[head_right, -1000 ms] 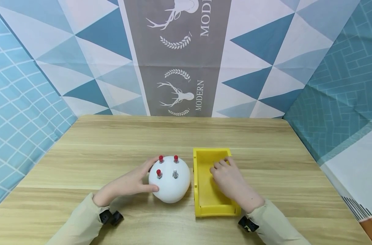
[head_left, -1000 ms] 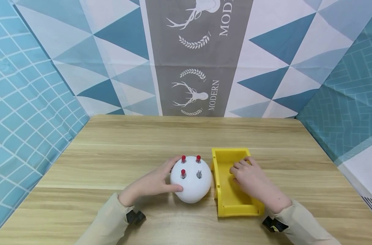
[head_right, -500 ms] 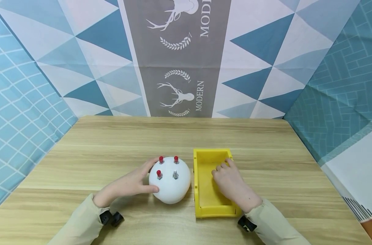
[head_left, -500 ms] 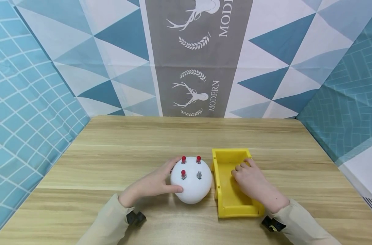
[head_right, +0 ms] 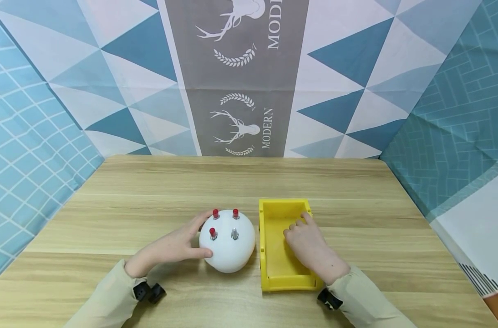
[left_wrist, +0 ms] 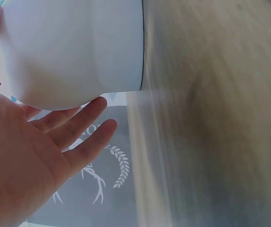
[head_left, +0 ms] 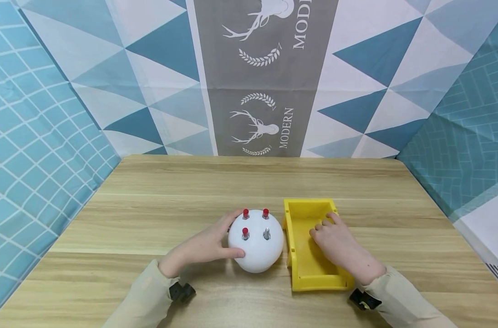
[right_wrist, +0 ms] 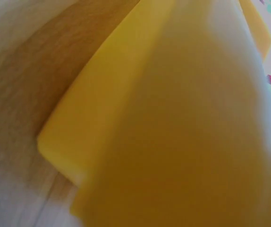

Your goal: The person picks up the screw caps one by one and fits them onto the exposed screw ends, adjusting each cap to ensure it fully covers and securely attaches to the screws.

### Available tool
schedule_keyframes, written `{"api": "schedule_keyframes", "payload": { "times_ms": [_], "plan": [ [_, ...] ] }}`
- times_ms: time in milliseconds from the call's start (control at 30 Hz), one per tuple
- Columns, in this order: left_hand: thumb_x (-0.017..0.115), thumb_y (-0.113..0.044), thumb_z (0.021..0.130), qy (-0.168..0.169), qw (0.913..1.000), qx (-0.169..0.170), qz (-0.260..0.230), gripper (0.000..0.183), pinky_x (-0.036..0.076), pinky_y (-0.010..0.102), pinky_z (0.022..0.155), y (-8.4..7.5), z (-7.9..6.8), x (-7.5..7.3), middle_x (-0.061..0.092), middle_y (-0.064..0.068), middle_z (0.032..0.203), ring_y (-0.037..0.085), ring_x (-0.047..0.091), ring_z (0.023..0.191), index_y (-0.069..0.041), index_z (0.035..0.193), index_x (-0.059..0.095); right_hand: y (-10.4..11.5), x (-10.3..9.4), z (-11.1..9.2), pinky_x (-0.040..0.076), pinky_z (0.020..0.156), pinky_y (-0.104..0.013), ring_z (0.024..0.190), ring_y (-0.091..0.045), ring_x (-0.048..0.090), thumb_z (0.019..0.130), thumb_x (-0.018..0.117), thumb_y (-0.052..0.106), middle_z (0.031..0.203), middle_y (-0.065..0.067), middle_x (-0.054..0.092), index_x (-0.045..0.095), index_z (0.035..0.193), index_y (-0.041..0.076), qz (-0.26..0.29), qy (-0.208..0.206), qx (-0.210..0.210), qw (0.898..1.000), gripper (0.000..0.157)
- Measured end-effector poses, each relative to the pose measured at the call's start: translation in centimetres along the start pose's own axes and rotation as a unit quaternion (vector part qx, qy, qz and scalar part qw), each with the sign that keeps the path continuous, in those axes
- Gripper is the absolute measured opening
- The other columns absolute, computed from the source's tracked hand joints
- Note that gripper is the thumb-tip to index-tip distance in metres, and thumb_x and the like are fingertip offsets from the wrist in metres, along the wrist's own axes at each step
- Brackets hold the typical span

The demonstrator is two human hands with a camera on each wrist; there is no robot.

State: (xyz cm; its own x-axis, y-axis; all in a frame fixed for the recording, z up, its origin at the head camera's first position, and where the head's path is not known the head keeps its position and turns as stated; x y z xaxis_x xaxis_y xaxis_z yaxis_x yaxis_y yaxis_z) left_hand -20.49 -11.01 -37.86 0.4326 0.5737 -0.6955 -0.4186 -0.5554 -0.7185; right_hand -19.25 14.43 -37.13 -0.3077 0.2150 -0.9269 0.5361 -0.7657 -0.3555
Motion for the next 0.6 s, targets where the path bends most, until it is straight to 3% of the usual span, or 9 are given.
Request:
{"api": "schedule_keyframes", "payload": {
  "times_ms": [600],
  "plan": [
    [0.069,-0.053,0.073,-0.006,1.0,0.006,0.001,0.093,0.031,0.048,0.104,0.09,-0.01,0.02,0.025,0.002,0.146,0.022,0.028,0.133,-0.026,0.144,0.016,-0.04,0.22,0.03,0.039,0.087,-0.042,0.07,-0.019,0.059,0.068,0.07,-0.003,0.072,-0.001,0.065,0.065,0.075,0.013,-0.01,0.014,-0.005,1.0,0.018]
  ]
}}
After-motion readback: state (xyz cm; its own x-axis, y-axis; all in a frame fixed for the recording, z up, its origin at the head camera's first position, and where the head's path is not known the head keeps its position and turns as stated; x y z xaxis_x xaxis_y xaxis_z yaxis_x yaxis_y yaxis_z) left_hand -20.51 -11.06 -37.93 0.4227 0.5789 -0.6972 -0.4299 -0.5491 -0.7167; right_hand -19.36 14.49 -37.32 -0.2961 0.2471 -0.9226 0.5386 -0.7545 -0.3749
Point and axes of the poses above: each hand's wrist, its own z-axis towards the middle knuckle, its own x-axis out of the palm, y = z × x, the point moved 5 cm from there along z, towards the middle knuckle
